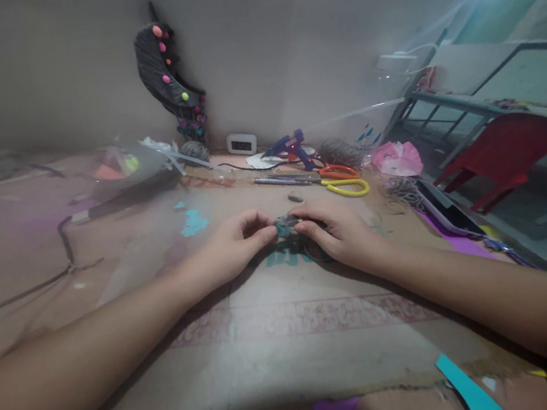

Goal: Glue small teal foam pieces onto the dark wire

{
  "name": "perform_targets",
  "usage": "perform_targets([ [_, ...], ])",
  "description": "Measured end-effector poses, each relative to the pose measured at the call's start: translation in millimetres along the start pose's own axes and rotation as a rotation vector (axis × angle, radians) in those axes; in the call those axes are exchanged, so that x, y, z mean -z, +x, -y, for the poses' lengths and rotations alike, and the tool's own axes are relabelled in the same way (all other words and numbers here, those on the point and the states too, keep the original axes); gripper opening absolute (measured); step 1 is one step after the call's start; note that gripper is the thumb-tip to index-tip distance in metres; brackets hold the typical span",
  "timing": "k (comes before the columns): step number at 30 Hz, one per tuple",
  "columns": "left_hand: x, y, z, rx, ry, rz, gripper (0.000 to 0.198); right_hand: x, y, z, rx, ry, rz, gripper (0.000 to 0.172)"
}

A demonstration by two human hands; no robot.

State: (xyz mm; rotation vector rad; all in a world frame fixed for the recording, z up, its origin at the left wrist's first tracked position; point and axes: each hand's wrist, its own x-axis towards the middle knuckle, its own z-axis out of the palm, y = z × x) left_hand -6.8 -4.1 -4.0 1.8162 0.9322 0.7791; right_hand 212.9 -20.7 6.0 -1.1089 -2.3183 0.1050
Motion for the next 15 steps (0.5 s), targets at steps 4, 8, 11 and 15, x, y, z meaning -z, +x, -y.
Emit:
perform_targets([
  [4,0.0,-0.1,-1.6,0.003,0.013,-0.005,0.018,0.1,0.1,0.3,0.013,0.000,0.008,0.025],
  [8,0.0,-0.1,-2.3,-0.003,0.026,-0.009,0.019,0.3,0.1,0.9,0.007,-0.002,0.016,0.025],
  [11,-0.2,-0.4,-2.0,0.001,0.033,-0.009,0.019,0.5,0.2,1.2,0.002,0.008,0.023,0.026],
  [15,-0.5,-1.0,-1.5,0.014,0.046,-0.008,0.019,0.3,0.8,0.2,0.007,0.009,0.025,0.027],
])
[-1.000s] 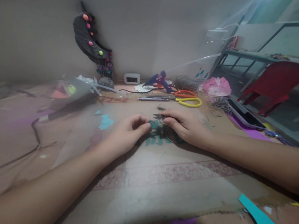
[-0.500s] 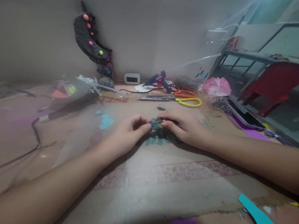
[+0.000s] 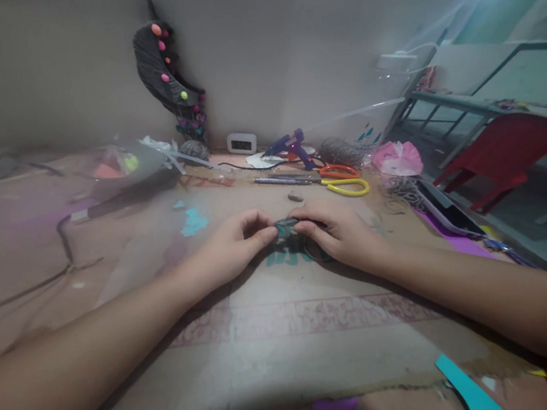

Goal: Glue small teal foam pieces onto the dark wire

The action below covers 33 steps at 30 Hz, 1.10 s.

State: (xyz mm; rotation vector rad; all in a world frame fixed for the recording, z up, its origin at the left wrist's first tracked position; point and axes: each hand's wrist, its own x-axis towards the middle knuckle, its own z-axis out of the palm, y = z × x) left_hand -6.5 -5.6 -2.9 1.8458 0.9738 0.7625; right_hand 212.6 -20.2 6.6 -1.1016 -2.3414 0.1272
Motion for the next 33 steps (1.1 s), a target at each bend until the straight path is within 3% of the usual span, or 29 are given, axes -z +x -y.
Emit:
perform_targets([
  [8,1.0,0.1,-1.3,-0.001,-0.010,-0.011,0.019,-0.9,-0.9,-1.1,-0.013,0.018,0.007,0.026],
  [15,-0.4,0.9,1.9,-0.027,-0.051,0.002,0.021,-2.4,-0.2,-3.1,-0.075,0.029,-0.150,0.025],
  [23,0.2,-0.2,2.2,-0.033,-0.050,0.005,0.021,-1.3,-1.0,-1.6,-0.037,-0.005,-0.039,0.026],
  [33,-0.8,-2.9,-2.4,-0.051,0.014,-0.024,0.020,-0.6,-1.6,-1.7,-0.013,-0.030,-0.037,0.026],
])
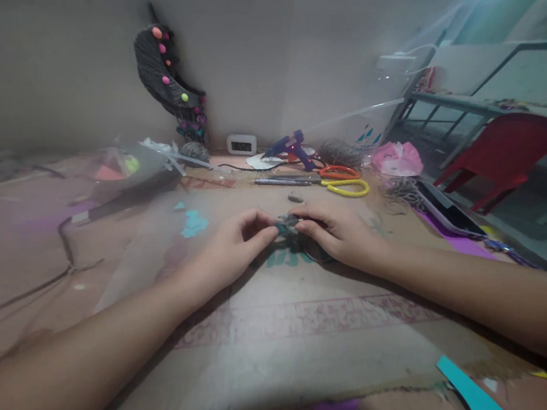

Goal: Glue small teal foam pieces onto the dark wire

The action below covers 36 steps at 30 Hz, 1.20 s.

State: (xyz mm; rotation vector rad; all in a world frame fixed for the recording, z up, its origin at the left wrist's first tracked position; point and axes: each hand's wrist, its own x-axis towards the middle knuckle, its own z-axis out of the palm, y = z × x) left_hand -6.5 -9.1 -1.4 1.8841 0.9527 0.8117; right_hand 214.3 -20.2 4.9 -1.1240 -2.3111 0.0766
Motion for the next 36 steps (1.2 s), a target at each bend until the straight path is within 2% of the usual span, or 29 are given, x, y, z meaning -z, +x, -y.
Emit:
perform_targets([
  [13,-0.4,-1.2,-6.9,0.000,0.103,-0.031,0.016,-1.4,-0.1,-0.8,0.025,0.020,0.007,0.027],
  [26,-0.6,-1.5,-4.7,0.000,0.111,-0.037,0.018,0.0,0.3,1.8,0.031,0.015,0.014,0.025],
  [32,-0.8,-1.2,-1.3,-0.034,0.094,-0.039,0.022,-1.1,0.8,-0.9,-0.011,0.020,-0.081,0.028],
  [36,-0.7,-1.6,-1.5,-0.024,0.092,-0.037,0.020,-1.5,1.1,-1.6,-0.020,0.017,-0.068,0.027],
])
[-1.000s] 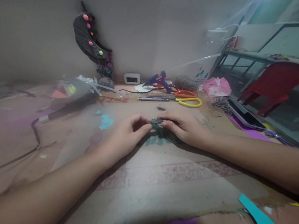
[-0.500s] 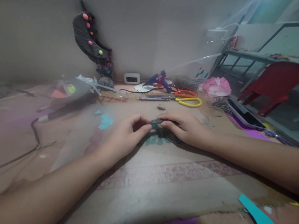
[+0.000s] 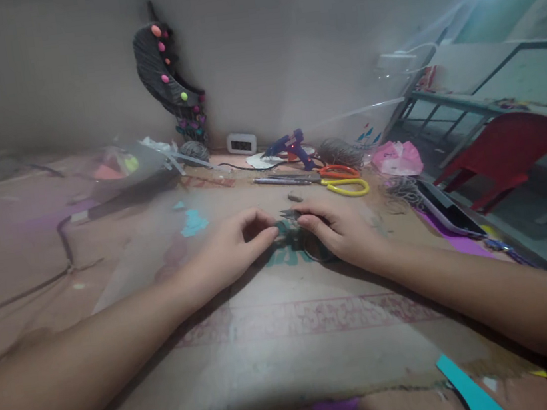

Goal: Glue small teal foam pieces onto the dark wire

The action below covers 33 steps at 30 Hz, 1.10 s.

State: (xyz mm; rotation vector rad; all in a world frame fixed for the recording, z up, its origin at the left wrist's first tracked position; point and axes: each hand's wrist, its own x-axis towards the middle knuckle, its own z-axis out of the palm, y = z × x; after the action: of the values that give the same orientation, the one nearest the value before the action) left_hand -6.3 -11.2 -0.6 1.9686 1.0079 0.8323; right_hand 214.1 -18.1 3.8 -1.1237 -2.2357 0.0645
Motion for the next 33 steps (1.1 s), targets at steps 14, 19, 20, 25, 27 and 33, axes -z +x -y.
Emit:
perform_targets([
  [14,3.2,2.1,1.3,0.063,-0.065,-0.002,0.024,1.7,-1.0,0.2,0.057,-0.033,0.023,0.026],
  [19,3.8,3.1,0.7,0.093,-0.079,-0.035,0.025,7.3,0.7,1.7,0.229,-0.241,-0.037,0.031],
  [20,3.8,3.3,0.3,0.099,-0.086,-0.040,0.024,8.4,1.3,1.7,0.260,-0.294,-0.063,0.032],
  [25,3.8,3.6,0.3,0.121,-0.111,-0.036,0.024,12.2,3.3,2.3,0.376,-0.429,-0.120,0.030],
  [27,3.8,3.7,0.6,0.124,-0.109,-0.035,0.024,12.7,3.6,2.6,0.394,-0.450,-0.125,0.030],
  [33,3.6,4.1,-0.7,0.123,-0.131,-0.023,0.025,12.7,4.3,3.1,0.392,-0.489,-0.104,0.030],
])
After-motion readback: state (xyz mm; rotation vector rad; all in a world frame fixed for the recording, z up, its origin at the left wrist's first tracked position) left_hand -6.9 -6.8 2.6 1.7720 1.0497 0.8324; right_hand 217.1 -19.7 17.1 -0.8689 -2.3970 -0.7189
